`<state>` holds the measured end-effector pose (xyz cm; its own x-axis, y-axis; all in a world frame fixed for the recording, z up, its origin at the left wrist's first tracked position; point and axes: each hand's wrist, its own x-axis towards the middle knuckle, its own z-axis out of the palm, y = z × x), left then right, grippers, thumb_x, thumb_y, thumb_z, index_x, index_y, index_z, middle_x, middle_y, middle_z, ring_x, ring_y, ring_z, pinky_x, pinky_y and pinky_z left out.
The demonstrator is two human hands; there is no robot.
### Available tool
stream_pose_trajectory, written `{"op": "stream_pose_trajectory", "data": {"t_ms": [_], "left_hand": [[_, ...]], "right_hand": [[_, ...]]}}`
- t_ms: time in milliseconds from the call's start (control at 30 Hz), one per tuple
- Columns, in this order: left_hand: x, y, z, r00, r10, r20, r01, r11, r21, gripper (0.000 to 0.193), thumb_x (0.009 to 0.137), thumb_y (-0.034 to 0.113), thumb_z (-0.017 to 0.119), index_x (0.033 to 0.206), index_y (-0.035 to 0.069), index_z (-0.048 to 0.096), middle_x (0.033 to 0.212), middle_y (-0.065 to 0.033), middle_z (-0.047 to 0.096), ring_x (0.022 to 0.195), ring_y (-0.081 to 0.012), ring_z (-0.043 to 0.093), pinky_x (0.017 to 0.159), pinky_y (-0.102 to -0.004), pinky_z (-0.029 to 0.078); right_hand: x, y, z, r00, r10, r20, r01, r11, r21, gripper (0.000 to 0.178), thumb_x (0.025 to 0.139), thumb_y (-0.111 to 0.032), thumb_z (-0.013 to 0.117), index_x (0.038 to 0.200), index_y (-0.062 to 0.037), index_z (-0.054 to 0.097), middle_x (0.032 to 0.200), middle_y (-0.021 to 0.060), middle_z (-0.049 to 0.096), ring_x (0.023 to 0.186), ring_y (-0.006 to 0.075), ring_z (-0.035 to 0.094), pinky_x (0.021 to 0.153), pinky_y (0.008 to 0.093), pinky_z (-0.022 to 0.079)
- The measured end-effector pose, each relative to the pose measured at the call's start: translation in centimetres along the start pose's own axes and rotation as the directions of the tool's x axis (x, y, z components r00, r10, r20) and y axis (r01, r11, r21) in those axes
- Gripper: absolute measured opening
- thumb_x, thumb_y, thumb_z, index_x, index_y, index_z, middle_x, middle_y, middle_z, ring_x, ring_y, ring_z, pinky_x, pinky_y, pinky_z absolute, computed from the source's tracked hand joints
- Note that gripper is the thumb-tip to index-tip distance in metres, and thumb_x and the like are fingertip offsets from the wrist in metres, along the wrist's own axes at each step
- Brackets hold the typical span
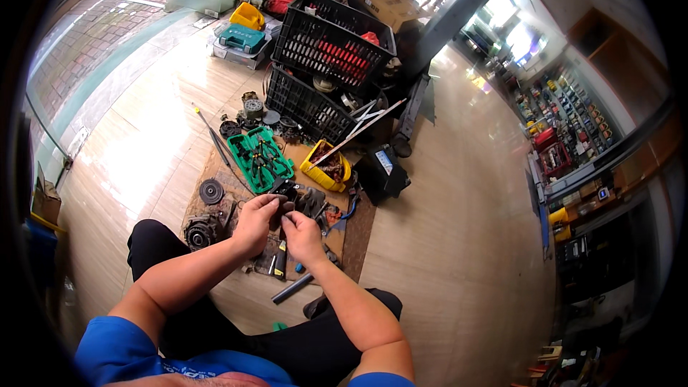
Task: The person disassembles a mechanical component by removing bolts with a screwdriver and using pliers to extract internal parts, then uses a thin metal rod to push through a small opening in the housing.
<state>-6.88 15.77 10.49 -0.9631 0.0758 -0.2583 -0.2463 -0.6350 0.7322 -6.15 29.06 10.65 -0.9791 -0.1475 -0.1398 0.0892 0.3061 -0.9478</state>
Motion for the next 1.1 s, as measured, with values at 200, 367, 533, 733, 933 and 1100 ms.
{"op": "stream_pose_trajectory", "data": {"t_ms": [200,367,533,733,933,1100], "left_hand": [[0.5,-0.7,0.3,0.999,0.015,0.031,-0.017,0.999,0.038,0.015,0.096,0.006,0.054,0.107,-0.002,0.061,0.099,-0.0129,0.069,0.09,-0.0189,0.067,0.082,-0.0302,0.053],[0.5,-0.5,0.1,0.999,0.041,0.031,-0.044,0.991,0.128,0.013,0.096,0.006,0.054,0.104,-0.004,0.06,0.095,-0.0128,0.069,0.087,-0.0194,0.067,0.081,-0.03,0.054],[1.3,0.5,0.1,0.999,0.052,-0.015,-0.051,0.998,0.045,0.017,0.099,0.011,0.052,0.105,-0.003,0.058,0.091,-0.013,0.068,0.081,-0.0203,0.068,0.076,-0.0327,0.056],[1.2,2.3,0.3,1.0,0.015,0.017,-0.014,0.996,-0.09,0.016,0.098,0.01,0.053,0.108,-0.003,0.056,0.089,-0.0137,0.068,0.079,-0.024,0.069,0.076,-0.0376,0.058],[0.7,1.8,0.6,0.996,-0.048,0.082,0.059,0.988,-0.143,0.017,0.098,0.007,0.053,0.11,-0.004,0.056,0.092,-0.015,0.067,0.082,-0.0253,0.068,0.075,-0.0378,0.059],[0.9,2.1,0.5,0.989,-0.051,0.141,0.076,0.981,-0.177,0.017,0.099,0.008,0.05,0.11,-0.004,0.055,0.095,-0.0161,0.066,0.083,-0.026,0.067,0.075,-0.0375,0.058]], "right_hand": [[0.7,1.9,-0.4,1.0,-0.028,0.005,0.028,0.998,0.058,0.016,0.095,-0.012,0.057,0.096,0.0024,0.064,0.072,0.0042,0.064,0.065,0.0089,0.055,0.06,0.0281,0.046],[0.0,0.7,-0.5,0.999,0.0,0.039,0.0,1.0,0.016,0.017,0.097,-0.012,0.056,0.101,0.0014,0.065,0.081,-0.0003,0.064,0.073,0.0048,0.054,0.064,0.0232,0.045],[-0.1,1.8,-0.6,0.997,-0.057,0.048,0.055,0.997,0.045,0.019,0.096,-0.014,0.057,0.101,0.0022,0.065,0.077,0.0019,0.064,0.073,0.0067,0.055,0.067,0.0255,0.047],[-0.2,2.4,-0.3,0.995,-0.034,0.097,0.015,0.98,0.199,0.019,0.099,-0.01,0.054,0.112,0.0007,0.062,0.087,-0.0018,0.063,0.074,0.005,0.055,0.067,0.0217,0.046],[-0.6,2.5,-0.6,0.992,-0.071,0.099,0.052,0.981,0.184,0.017,0.098,-0.008,0.054,0.113,-0.0018,0.062,0.086,-0.0029,0.062,0.069,0.0035,0.051,0.06,0.0198,0.042],[-1.1,1.3,-1.1,0.991,-0.036,0.131,0.018,0.991,0.135,0.016,0.097,-0.007,0.056,0.112,-0.0028,0.061,0.082,-0.0041,0.059,0.065,0.0029,0.049,0.056,0.0194,0.038]]}}
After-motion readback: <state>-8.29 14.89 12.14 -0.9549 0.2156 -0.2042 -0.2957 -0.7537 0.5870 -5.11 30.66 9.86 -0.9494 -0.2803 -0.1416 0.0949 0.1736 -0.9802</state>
